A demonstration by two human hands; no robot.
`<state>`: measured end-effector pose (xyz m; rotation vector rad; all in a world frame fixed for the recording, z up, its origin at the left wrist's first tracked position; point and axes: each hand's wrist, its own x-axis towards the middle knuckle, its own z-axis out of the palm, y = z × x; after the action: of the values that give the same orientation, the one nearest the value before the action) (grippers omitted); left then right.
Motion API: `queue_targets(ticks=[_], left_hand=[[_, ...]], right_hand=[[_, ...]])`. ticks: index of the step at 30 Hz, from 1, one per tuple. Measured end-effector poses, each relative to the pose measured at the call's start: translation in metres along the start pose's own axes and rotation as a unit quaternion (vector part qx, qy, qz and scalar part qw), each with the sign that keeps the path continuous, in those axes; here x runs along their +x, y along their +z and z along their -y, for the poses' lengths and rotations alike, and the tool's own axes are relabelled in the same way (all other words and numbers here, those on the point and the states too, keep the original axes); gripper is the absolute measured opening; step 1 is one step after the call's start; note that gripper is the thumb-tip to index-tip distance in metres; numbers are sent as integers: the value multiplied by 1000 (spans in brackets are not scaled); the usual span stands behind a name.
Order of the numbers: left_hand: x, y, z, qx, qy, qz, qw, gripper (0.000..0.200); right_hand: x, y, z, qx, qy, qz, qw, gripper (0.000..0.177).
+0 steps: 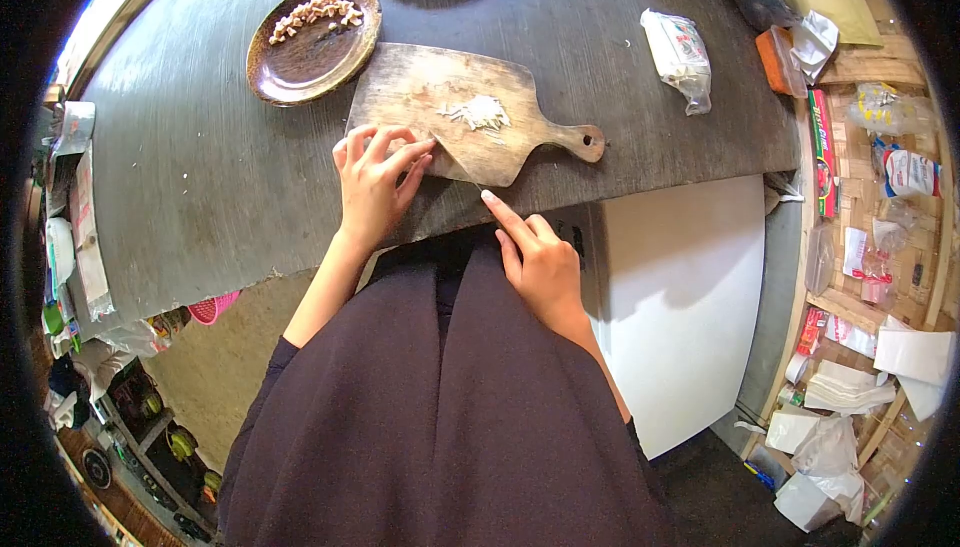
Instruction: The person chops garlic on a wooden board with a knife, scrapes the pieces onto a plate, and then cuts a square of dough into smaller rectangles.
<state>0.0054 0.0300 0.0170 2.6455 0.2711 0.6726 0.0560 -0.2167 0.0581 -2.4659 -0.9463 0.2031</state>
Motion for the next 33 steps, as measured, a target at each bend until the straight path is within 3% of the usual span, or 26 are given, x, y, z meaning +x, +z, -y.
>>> queue_targets(ticks=[33], left_hand=[[-2, -3, 0, -1, -2, -1, 1000, 24]], right_hand=[[9, 5, 1, 28, -5, -24, 999, 56]])
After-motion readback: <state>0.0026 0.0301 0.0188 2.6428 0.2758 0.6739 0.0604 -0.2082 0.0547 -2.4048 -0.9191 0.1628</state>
